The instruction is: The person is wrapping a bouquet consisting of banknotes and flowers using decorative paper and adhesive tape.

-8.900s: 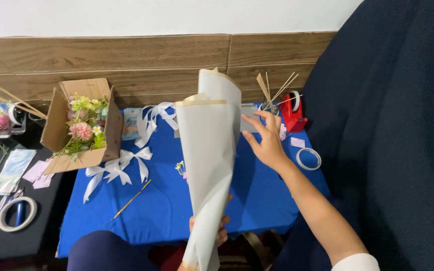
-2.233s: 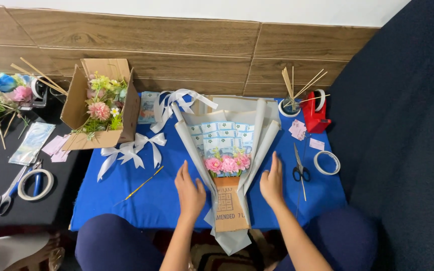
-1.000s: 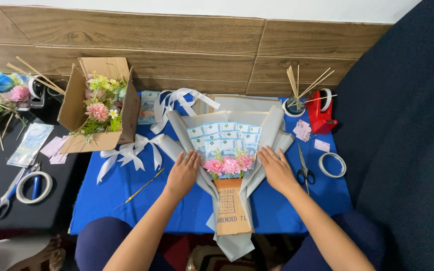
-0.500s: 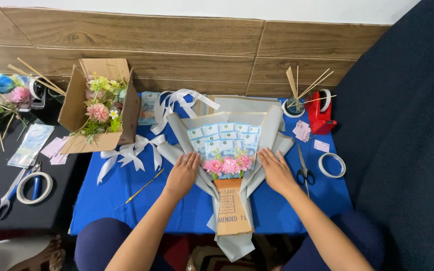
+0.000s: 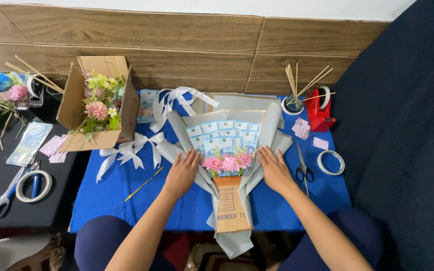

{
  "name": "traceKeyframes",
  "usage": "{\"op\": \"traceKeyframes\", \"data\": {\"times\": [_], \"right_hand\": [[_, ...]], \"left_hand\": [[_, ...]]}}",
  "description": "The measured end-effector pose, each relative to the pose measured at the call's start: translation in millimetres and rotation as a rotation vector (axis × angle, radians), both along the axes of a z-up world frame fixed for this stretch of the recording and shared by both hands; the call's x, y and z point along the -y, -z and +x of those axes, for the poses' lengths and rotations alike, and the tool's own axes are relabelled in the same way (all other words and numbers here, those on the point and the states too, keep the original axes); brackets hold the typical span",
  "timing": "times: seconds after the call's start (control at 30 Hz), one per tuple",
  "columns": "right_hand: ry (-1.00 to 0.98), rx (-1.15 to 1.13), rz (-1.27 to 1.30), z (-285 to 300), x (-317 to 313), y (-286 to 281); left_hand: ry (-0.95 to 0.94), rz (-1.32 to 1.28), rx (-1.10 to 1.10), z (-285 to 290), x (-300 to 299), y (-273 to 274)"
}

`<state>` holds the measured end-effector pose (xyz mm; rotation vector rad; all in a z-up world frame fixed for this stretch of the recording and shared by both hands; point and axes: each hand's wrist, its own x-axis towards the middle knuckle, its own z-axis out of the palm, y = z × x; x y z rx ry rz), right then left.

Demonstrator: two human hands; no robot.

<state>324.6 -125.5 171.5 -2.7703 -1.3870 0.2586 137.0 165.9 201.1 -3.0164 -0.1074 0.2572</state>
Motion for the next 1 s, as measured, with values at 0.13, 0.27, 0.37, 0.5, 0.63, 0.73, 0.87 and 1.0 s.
{"op": "traceKeyframes", "data": {"times": [0.13, 0.27, 0.37, 0.5, 0.63, 0.73, 0.87, 1.0], "right_hand": [[0.052, 0.071, 0.084, -17.2, -2.2, -31.4], [0.275, -0.142, 0.250, -51.7, 0.2, -73.8], [0.482, -0.450, 0.316, -71.4, 22.7, -11.4], [0.414, -0.644, 0.306, -103.2, 34.6, 56.4], [0.394, -0.657, 0.315, -121.2, 15.9, 61.2], [0.411, -0.637, 0.347, -127.8, 10.3, 56.6], [0.377, -0.587, 0.344, -134.8, 7.8, 66.1], [0.377, -0.600, 0.311, -137.0, 5.8, 65.0]], "left_hand": [[0.000, 0.068, 0.038, -11.4, 19.0, -50.8], [0.005, 0.020, 0.089, -23.0, 46.4, -89.3], [0.154, -0.159, 0.383, -24.8, 61.5, -53.1], [0.253, -0.312, 0.301, -22.6, 95.6, 16.5], [0.367, -0.410, 0.393, -23.5, 110.1, 32.8], [0.423, -0.420, 0.419, -20.6, 111.1, 31.3], [0.442, -0.388, 0.374, -17.3, 111.5, 37.7], [0.481, -0.383, 0.394, -18.8, 113.3, 29.7]]}}
